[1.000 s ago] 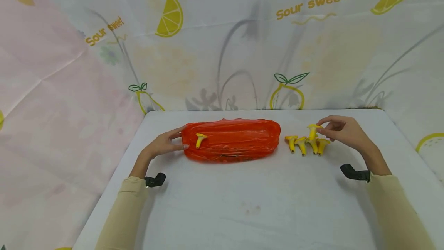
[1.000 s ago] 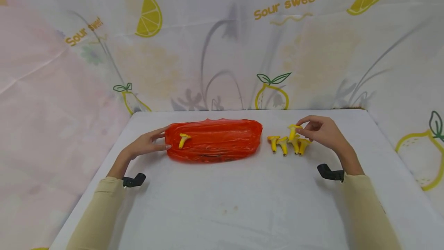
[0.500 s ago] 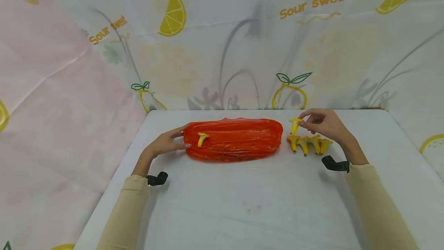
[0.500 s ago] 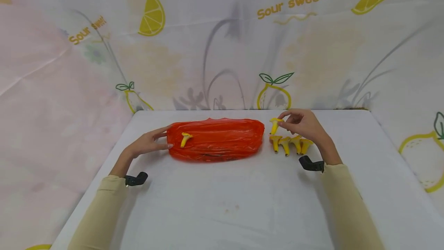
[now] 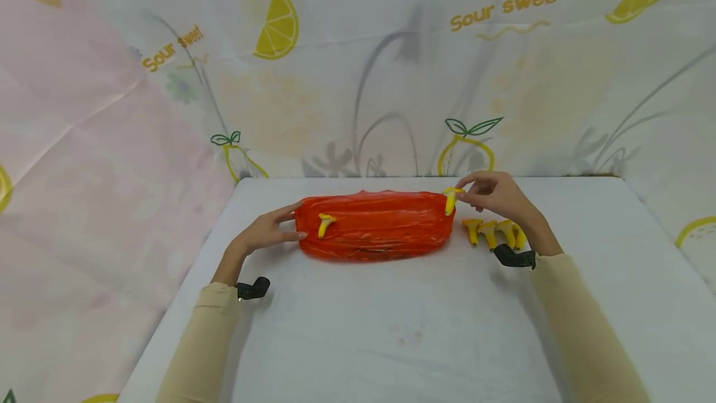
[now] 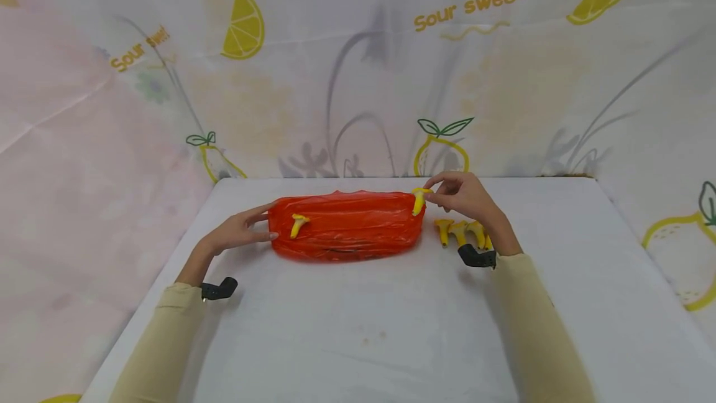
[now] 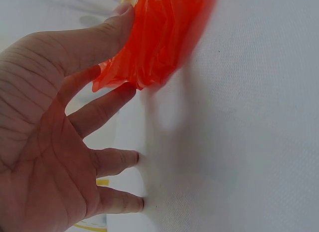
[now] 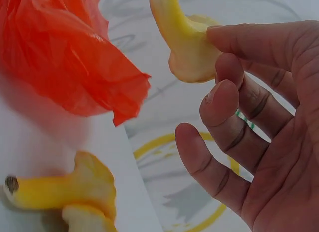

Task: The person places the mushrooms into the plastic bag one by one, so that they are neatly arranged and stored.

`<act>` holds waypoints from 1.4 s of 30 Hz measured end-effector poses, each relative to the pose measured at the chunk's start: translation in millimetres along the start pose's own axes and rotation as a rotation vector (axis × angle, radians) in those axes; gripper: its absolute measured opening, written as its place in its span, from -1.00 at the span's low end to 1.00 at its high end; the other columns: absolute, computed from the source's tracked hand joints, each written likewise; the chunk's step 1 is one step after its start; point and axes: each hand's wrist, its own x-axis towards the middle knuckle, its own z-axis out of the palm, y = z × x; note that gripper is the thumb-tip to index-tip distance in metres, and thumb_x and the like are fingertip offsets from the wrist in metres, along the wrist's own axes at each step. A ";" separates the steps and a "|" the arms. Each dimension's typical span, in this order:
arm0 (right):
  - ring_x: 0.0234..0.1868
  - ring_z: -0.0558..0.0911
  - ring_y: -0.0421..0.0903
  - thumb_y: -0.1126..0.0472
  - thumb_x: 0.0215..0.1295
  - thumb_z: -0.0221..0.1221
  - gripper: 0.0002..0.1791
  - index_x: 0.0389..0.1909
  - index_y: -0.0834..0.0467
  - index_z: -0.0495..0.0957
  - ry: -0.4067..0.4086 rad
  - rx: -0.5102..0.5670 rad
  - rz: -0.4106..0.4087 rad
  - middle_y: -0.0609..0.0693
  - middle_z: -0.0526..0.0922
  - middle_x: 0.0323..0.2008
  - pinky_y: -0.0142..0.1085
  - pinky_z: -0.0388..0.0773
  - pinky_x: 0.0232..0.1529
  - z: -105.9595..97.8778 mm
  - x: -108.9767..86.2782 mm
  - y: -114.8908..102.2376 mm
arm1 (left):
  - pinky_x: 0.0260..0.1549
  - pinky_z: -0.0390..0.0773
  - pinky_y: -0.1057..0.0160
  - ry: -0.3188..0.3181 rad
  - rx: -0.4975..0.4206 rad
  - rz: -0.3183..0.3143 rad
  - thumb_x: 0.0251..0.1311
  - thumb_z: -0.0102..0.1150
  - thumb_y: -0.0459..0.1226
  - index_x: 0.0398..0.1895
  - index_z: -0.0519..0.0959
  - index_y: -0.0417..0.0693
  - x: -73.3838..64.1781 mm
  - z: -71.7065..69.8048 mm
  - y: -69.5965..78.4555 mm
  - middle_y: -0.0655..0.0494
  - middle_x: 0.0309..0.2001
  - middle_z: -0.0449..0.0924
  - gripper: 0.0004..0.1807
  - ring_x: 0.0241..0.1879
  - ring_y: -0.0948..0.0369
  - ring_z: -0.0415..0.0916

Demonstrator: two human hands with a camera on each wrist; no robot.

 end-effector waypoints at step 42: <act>-0.68 0.37 -0.10 0.25 0.23 0.36 -0.82 -0.18 0.21 0.70 -0.125 0.308 -0.128 0.11 0.47 -0.68 -0.34 0.38 -0.61 125.4 78.7 -21.5 | 0.16 0.33 -0.33 -0.002 -0.017 0.010 0.13 0.36 0.07 0.57 0.08 0.20 -1.4 -0.1 1.2 -0.16 0.44 0.23 -0.03 0.41 -0.21 0.11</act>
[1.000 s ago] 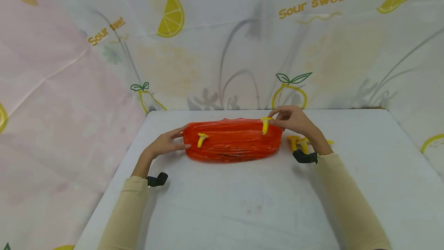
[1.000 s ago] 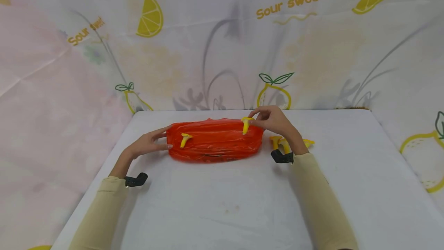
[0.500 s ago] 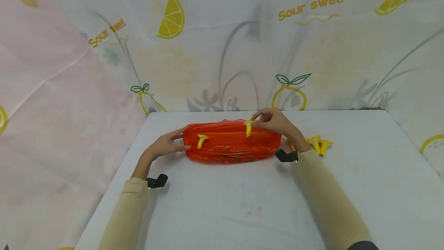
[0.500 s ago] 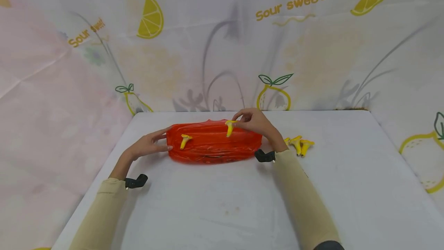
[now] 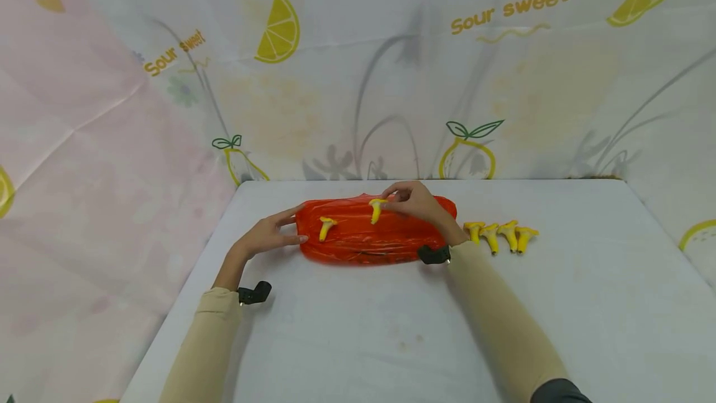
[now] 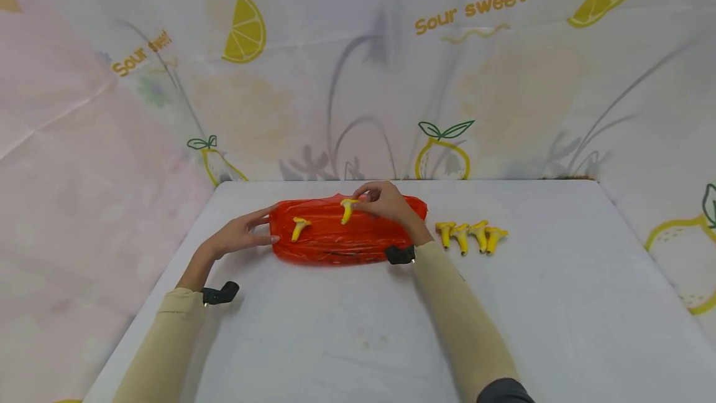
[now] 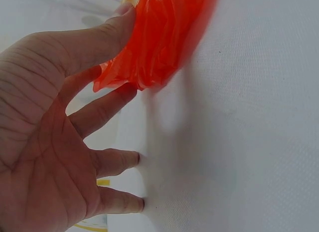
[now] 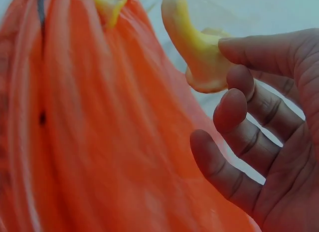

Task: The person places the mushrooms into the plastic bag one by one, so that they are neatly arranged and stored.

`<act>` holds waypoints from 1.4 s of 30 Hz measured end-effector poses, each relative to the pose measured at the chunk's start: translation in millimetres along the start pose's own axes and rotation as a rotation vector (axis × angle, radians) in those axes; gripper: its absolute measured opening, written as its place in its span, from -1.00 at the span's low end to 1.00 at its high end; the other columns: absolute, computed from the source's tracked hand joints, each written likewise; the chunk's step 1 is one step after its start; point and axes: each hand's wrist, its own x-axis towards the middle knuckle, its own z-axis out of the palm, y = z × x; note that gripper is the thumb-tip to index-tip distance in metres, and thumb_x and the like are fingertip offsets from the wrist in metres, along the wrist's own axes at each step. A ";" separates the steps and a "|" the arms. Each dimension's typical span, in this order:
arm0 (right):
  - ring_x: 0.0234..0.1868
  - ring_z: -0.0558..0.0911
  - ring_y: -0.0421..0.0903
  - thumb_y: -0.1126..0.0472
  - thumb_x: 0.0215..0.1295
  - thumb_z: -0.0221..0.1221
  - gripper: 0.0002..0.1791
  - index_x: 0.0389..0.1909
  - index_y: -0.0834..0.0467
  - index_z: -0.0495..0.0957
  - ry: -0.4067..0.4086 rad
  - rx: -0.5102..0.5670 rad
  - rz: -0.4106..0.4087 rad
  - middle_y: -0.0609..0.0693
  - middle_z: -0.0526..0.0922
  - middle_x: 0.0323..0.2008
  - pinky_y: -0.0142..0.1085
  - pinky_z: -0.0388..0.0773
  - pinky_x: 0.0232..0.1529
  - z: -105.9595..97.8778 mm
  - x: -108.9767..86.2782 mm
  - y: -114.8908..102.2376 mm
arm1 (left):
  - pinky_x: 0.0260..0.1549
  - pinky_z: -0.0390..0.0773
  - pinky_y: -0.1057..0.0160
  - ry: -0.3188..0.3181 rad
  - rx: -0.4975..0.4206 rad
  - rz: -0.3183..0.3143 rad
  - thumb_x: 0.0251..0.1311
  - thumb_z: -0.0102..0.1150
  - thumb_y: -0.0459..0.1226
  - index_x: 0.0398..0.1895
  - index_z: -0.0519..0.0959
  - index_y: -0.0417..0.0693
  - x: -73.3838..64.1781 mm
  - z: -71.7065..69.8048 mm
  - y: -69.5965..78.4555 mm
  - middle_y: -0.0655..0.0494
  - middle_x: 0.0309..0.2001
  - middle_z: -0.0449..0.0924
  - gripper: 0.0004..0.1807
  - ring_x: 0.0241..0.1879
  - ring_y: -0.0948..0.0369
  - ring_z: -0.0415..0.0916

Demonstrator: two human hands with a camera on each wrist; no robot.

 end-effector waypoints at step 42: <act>-0.46 0.52 -0.10 0.07 0.15 0.43 -0.79 -0.24 0.06 0.72 0.019 -0.308 0.068 -0.08 0.60 -0.46 -0.34 0.48 -0.44 82.6 30.7 -0.2 | 0.17 0.33 -0.30 0.001 0.007 -0.009 0.12 0.36 0.10 0.56 0.08 0.24 2.5 1.8 -2.0 -0.15 0.43 0.25 -0.02 0.41 -0.19 0.11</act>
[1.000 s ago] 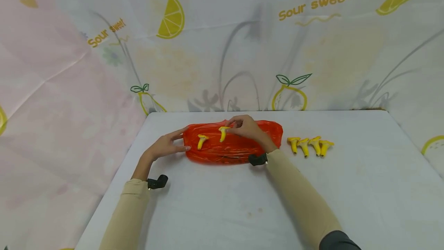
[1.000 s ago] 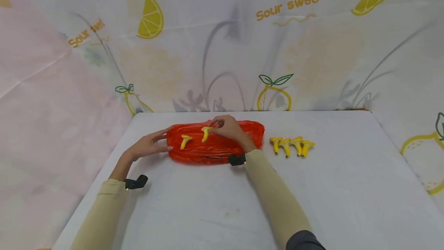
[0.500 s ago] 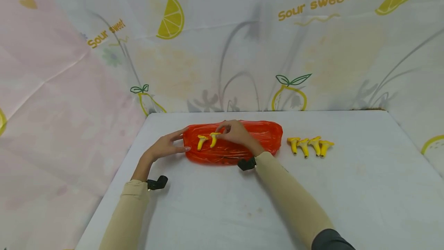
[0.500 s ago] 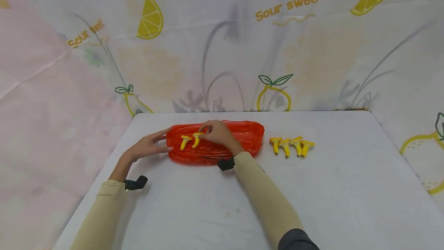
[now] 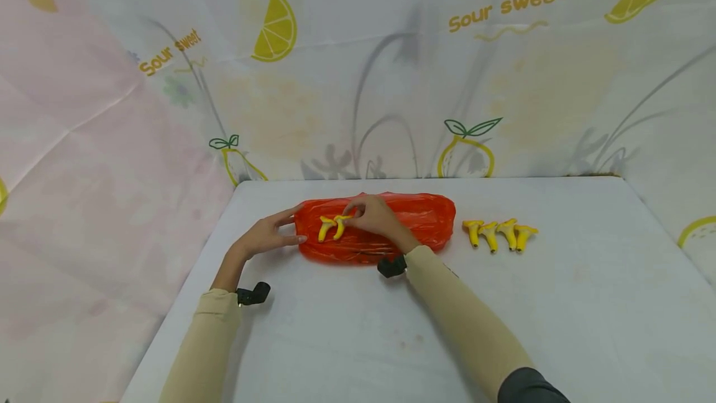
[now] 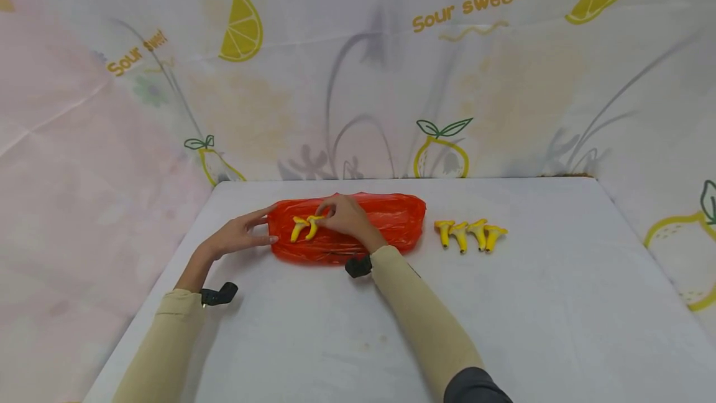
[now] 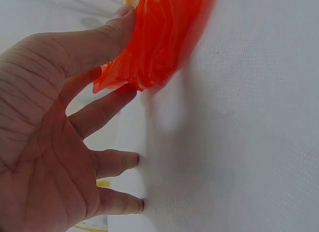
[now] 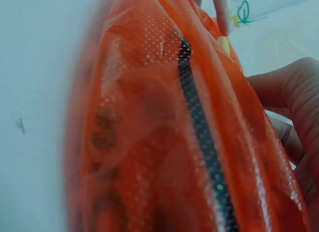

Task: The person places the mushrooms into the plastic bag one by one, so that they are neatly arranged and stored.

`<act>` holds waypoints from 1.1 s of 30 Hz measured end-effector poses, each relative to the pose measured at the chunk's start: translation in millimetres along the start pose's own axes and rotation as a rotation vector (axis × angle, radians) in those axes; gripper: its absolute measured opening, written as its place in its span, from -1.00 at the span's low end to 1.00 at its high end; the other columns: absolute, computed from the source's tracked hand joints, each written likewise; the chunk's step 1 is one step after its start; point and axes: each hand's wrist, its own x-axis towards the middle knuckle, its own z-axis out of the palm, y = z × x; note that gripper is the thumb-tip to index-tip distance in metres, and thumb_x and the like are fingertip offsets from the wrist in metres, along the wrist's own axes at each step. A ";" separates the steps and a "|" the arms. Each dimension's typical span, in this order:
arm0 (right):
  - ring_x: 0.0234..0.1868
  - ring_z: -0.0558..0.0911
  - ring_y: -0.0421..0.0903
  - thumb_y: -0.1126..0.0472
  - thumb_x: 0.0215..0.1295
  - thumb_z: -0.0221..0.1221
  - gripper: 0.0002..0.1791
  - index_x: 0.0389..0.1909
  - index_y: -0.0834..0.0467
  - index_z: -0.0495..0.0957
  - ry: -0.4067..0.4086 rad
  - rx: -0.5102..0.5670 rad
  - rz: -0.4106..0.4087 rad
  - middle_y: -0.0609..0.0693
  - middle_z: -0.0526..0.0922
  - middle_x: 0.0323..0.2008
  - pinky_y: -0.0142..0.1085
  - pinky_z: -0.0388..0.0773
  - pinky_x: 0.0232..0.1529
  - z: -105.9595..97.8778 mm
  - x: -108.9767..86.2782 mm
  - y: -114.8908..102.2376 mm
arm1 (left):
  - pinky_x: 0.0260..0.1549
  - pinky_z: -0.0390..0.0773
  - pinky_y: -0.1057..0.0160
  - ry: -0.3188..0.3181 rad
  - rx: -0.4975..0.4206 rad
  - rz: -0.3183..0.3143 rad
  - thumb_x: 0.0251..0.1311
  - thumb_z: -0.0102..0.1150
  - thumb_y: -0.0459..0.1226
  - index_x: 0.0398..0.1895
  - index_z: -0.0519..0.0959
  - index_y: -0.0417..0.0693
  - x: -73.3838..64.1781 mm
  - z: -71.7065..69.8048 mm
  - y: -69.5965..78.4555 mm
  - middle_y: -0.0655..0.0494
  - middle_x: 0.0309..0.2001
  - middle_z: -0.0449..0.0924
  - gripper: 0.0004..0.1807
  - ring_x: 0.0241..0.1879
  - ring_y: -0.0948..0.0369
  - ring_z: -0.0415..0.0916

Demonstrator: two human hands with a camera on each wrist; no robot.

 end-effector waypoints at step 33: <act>-0.59 0.42 -0.10 0.08 0.16 0.42 -0.71 -0.14 0.12 0.70 -0.131 -0.006 0.069 0.00 0.51 -0.62 -0.32 0.32 -0.55 -82.5 -35.5 12.4 | 0.15 0.36 -0.30 0.007 0.010 0.009 0.12 0.34 0.12 0.57 0.07 0.27 1.0 1.0 -0.3 -0.15 0.44 0.23 -0.03 0.41 -0.21 0.12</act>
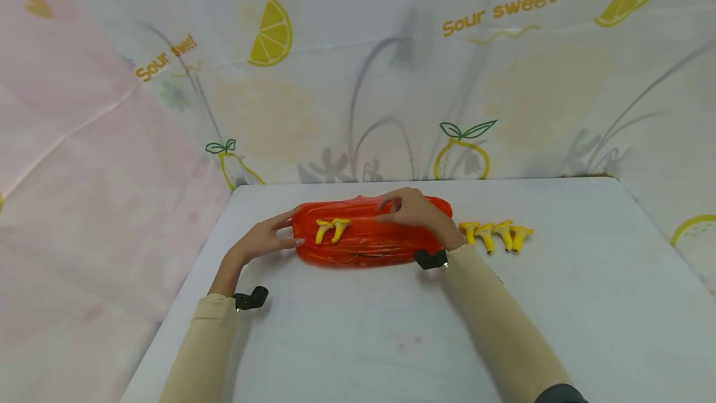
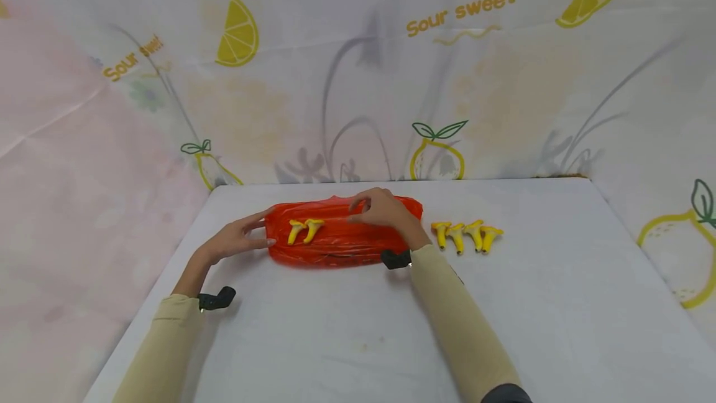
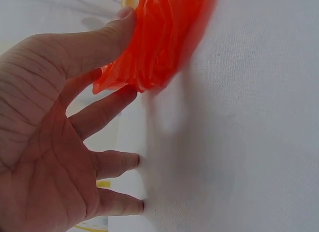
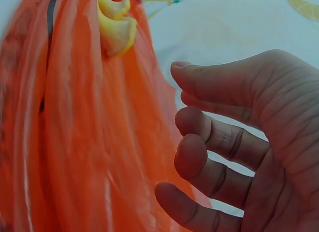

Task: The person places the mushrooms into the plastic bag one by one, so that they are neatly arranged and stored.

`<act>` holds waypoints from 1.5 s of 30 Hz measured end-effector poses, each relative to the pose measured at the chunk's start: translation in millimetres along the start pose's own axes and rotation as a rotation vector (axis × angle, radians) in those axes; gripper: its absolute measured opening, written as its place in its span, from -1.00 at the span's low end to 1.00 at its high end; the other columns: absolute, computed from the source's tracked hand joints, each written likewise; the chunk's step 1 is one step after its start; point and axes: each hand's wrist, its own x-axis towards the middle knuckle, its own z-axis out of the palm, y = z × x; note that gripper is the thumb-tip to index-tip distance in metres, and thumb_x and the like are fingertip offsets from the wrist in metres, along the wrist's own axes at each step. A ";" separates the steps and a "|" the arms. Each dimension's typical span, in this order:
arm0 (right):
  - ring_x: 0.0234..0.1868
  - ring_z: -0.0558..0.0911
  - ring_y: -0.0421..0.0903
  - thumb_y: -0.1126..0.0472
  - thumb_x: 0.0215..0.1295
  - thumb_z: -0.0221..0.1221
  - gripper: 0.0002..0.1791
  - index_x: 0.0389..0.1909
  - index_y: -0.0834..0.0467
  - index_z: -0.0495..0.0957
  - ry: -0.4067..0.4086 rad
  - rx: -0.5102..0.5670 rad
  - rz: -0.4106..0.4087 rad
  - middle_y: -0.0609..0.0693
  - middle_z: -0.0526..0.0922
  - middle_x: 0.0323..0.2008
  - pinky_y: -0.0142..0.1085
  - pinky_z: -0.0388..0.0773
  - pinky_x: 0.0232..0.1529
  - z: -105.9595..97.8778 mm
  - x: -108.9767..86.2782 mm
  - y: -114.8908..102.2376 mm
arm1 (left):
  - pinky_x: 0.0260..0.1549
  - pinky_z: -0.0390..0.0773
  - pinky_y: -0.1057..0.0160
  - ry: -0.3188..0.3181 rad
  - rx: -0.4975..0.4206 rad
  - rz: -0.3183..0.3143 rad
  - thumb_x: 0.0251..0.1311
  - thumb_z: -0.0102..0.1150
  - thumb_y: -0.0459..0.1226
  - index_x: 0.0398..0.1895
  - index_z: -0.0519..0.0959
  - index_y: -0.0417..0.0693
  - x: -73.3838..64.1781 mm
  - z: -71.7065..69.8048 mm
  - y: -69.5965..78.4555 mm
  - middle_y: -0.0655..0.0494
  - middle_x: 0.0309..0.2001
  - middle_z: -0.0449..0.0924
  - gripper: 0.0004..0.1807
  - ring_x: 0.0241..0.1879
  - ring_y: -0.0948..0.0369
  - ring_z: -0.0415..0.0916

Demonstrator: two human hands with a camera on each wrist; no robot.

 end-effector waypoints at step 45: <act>-0.46 0.55 0.10 0.01 0.24 0.35 -0.62 -0.02 0.14 0.65 0.174 -0.107 0.136 0.20 0.65 -0.39 -0.06 0.61 -0.41 -93.3 -95.3 27.2 | 0.14 0.38 -0.30 0.014 0.033 0.017 0.17 0.31 0.10 0.57 0.07 0.16 -2.4 1.7 0.3 -0.22 0.42 0.25 -0.04 0.39 -0.23 0.13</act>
